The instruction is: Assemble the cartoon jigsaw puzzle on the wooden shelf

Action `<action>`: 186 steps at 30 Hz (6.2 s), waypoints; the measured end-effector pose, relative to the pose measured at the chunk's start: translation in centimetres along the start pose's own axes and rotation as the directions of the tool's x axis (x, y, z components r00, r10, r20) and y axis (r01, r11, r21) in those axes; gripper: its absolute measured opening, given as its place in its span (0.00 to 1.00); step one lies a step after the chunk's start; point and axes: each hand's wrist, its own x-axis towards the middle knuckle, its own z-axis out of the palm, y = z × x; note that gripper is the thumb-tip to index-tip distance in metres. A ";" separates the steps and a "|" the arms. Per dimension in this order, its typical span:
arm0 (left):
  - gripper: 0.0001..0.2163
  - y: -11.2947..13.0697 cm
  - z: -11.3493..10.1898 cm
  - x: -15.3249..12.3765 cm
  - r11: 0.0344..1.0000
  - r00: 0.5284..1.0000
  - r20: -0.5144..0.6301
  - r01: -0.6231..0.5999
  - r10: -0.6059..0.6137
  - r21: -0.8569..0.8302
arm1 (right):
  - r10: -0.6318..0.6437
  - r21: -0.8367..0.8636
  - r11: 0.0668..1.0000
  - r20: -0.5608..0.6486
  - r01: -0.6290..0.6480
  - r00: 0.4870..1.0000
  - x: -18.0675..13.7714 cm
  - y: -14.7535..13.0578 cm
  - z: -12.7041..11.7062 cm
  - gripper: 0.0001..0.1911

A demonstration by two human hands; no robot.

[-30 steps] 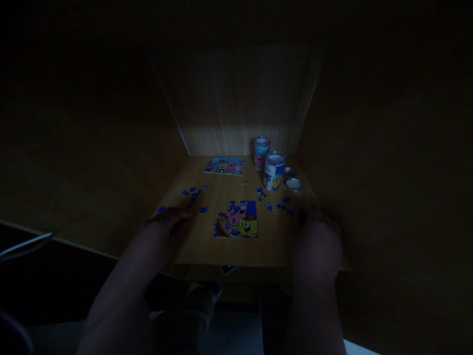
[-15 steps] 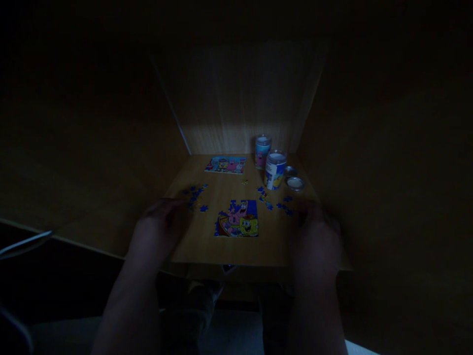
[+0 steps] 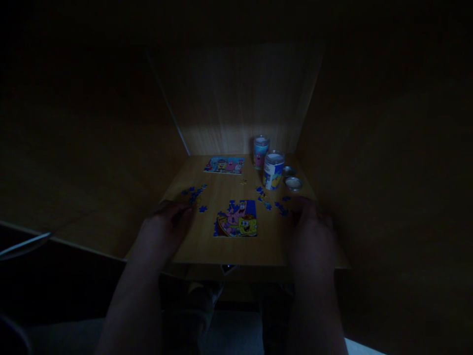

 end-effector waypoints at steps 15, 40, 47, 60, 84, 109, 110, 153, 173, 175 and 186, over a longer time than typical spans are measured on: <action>0.09 0.5 -0.2 0.0 0.998 0.998 0.036 -0.055 0.057 -0.039 | -0.025 -0.059 0.998 -0.047 0.022 0.999 0.2 0.2 0.4 0.21; 0.09 0.9 0.1 0.0 0.980 0.980 0.064 -0.185 0.190 -0.077 | -0.083 -0.130 0.988 -0.032 0.078 0.996 0.4 0.4 0.6 0.18; 0.05 1.0 -0.1 -0.1 0.972 0.975 0.092 -0.189 0.203 -0.139 | -0.102 -0.134 0.986 -0.029 0.097 0.994 0.4 0.3 0.6 0.18; 0.05 1.1 0.0 0.1 0.976 0.979 0.105 -0.156 0.173 -0.149 | -0.095 -0.149 0.985 -0.037 0.088 0.995 0.5 0.4 0.7 0.18; 0.06 1.3 0.3 -0.2 0.976 0.976 0.004 -0.216 0.216 -0.040 | -0.092 -0.137 0.987 -0.030 0.087 0.995 0.5 0.7 1.0 0.17; 0.08 6.7 1.7 -0.6 0.861 0.871 0.153 -0.410 0.468 -0.302 | -0.170 -0.124 0.980 -0.100 0.158 0.980 0.3 0.9 1.0 0.15; 0.08 6.7 1.7 -0.6 0.861 0.870 0.156 -0.407 0.467 -0.305 | -0.168 -0.136 0.979 -0.100 0.154 0.981 0.3 0.8 1.0 0.15; 0.07 6.9 1.7 -0.7 0.861 0.871 0.163 -0.398 0.463 -0.316 | -0.171 -0.046 0.985 -0.053 0.169 0.984 0.7 0.8 1.2 0.22; 0.07 7.0 1.3 -0.6 0.844 0.900 0.005 -0.407 0.436 -0.351 | -0.235 0.632 0.764 0.082 0.132 0.968 -0.7 -1.3 1.6 0.15; 0.11 7.1 1.3 -0.7 0.838 0.901 -0.023 -0.412 0.433 -0.357 | -0.259 0.678 0.724 0.091 0.131 0.961 -1.0 -1.7 1.9 0.15; 0.20 8.0 1.8 -1.0 0.808 0.875 0.019 -0.438 0.483 -0.395 | -0.382 0.731 0.662 0.142 0.164 0.913 -1.4 -2.9 1.6 0.08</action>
